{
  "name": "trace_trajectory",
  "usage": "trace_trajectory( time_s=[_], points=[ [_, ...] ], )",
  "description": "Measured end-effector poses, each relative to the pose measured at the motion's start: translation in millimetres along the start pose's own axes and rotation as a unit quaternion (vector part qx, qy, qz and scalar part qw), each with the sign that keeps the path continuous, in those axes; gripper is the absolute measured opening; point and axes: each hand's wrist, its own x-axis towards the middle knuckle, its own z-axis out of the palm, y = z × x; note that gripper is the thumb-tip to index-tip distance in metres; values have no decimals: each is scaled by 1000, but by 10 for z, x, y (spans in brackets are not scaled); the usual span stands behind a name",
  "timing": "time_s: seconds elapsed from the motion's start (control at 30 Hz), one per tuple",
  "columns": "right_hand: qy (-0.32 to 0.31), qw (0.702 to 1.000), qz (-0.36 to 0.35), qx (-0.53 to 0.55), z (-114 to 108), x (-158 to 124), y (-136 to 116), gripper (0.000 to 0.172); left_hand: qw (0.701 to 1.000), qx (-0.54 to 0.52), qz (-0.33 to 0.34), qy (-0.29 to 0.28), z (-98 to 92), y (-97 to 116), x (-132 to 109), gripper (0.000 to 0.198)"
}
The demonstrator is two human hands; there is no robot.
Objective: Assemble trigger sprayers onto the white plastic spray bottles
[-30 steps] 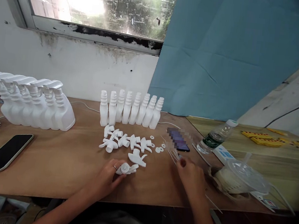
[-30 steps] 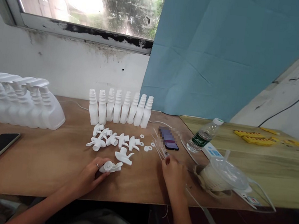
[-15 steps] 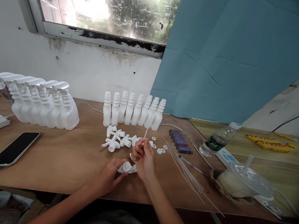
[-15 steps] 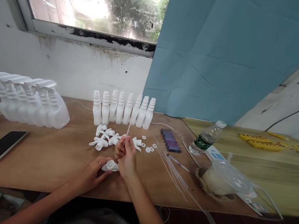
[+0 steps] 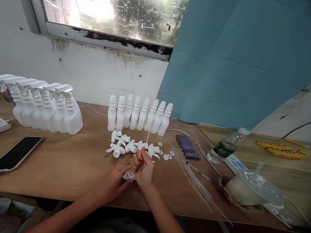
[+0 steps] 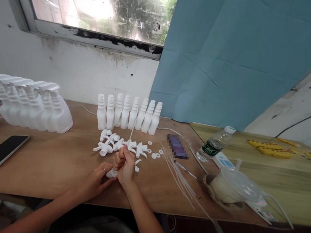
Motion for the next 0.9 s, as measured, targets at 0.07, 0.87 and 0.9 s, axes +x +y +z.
trace_trajectory(
  time_s=[0.07, 0.87, 0.9],
  points=[
    [-1, 1000, 1, -4, -2, -2, -8, 60, 1000, 0, -2, -1, 0, 3, 4, 30],
    [77, 964, -76, -244, 22, 9, 345, 58, 997, -62, -20, 30, 30, -76, 43, 7],
    [64, 964, -74, -248, 20, -5, 326, 57, 997, -66, -22, 32, 20, -68, 45, 8]
  ],
)
